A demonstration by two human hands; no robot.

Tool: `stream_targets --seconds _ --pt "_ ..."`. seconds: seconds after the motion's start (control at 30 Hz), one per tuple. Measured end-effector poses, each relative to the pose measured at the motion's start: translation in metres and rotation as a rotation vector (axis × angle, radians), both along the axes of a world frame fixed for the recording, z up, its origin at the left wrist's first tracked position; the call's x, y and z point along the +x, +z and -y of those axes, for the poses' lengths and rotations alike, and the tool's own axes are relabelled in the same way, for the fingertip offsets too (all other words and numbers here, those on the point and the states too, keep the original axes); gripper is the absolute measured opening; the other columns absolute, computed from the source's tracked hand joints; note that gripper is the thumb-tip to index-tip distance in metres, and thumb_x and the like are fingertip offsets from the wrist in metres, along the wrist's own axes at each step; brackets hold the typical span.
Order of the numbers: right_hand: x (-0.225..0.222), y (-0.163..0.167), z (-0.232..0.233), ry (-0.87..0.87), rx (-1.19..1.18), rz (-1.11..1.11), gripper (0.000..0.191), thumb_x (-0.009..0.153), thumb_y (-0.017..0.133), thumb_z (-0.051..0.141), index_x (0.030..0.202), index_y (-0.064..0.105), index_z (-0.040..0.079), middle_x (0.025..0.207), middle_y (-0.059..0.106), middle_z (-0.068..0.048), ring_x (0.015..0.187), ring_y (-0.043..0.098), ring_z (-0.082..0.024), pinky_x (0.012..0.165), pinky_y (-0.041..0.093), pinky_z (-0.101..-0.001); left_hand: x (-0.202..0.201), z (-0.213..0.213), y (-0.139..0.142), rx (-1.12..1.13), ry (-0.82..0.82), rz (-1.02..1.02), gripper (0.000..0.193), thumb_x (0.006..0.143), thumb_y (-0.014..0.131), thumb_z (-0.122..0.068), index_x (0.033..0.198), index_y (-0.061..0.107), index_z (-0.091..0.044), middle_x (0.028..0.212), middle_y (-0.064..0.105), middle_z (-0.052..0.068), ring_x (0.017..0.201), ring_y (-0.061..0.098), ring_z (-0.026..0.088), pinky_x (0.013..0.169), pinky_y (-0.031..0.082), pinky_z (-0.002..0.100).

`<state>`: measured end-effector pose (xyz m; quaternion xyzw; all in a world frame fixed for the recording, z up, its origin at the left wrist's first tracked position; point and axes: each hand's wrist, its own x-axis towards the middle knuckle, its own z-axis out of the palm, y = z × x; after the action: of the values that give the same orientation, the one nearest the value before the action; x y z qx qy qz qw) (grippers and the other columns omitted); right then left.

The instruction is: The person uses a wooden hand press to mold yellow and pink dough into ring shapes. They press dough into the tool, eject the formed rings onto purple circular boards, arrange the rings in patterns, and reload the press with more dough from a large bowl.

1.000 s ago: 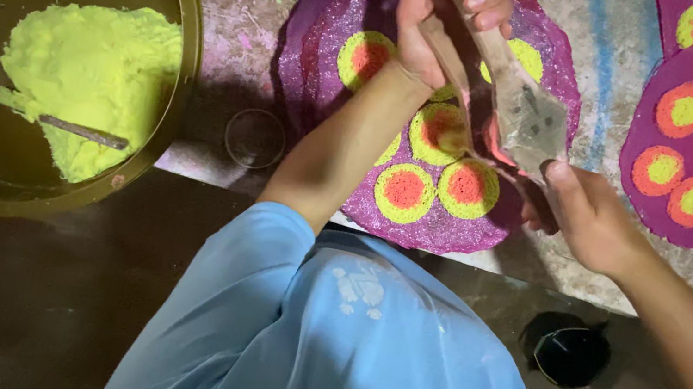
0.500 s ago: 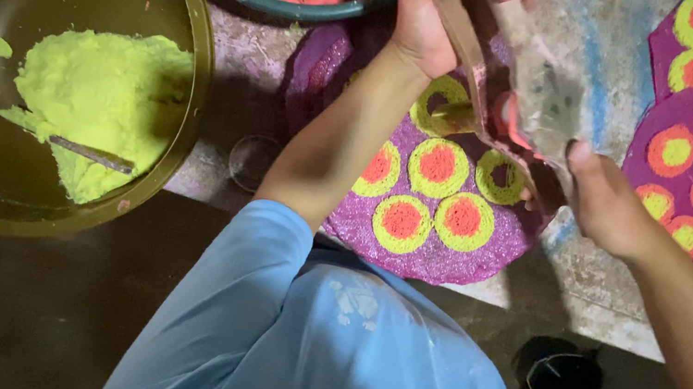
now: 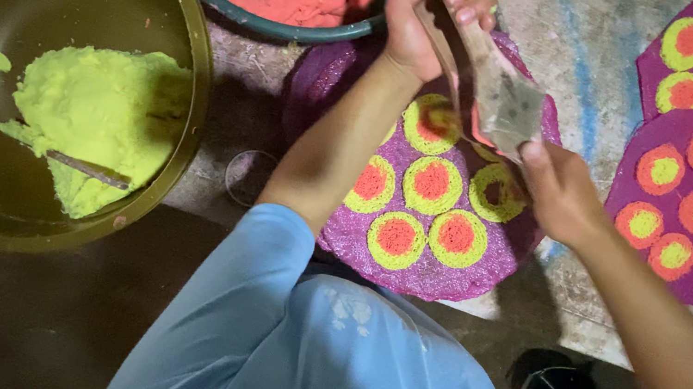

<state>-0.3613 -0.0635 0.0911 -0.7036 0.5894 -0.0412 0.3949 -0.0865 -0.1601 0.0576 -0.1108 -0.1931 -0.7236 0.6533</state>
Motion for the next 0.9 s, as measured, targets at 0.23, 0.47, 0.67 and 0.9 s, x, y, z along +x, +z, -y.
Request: stream_targets --seconds 0.23,0.47,0.67,0.9 --pt "-0.031 0.007 -0.003 0.019 0.435 0.556 0.091 0.093 0.027 0.078 0.138 0.050 0.003 0.106 0.066 -0.007 0.095 0.065 -0.018 0.085 0.054 -0.0344 -0.016 -0.001 0.025 0.028 -0.059 0.109 0.033 0.099 0.049 -0.042 0.095 0.052 -0.010 0.087 0.052 0.004 0.087 0.056 0.022 0.093 0.047 0.043" --pt "-0.065 0.052 -0.008 -0.225 0.134 0.015 0.076 0.105 0.029 0.063 0.103 0.067 -0.003 0.080 0.067 -0.012 0.072 0.064 -0.021 0.070 0.052 -0.0399 -0.081 0.013 0.020 0.065 -0.142 -0.101 0.039 0.103 0.046 -0.050 0.092 0.051 -0.013 0.081 0.045 -0.001 0.080 0.051 0.017 0.090 0.047 0.040" --pt "-0.045 0.038 -0.015 -0.136 -0.034 0.009 0.069 0.108 0.034 0.058 0.094 0.065 -0.003 0.072 0.064 -0.010 0.068 0.061 -0.019 0.065 0.049 -0.0378 -0.084 0.020 0.013 0.016 -0.179 -0.084 0.042 0.103 0.045 -0.055 0.085 0.048 -0.017 0.074 0.039 -0.005 0.071 0.045 0.013 0.081 0.044 0.036" --pt "-0.047 0.040 -0.010 -0.194 -0.020 -0.007 0.063 0.103 0.037 0.058 0.102 0.066 0.002 0.070 0.063 -0.007 0.062 0.061 -0.016 0.057 0.052 -0.0363 -0.086 0.010 0.022 0.075 -0.070 -0.085 0.042 0.103 0.045 -0.055 0.085 0.048 -0.016 0.072 0.039 -0.005 0.068 0.045 0.013 0.077 0.045 0.037"
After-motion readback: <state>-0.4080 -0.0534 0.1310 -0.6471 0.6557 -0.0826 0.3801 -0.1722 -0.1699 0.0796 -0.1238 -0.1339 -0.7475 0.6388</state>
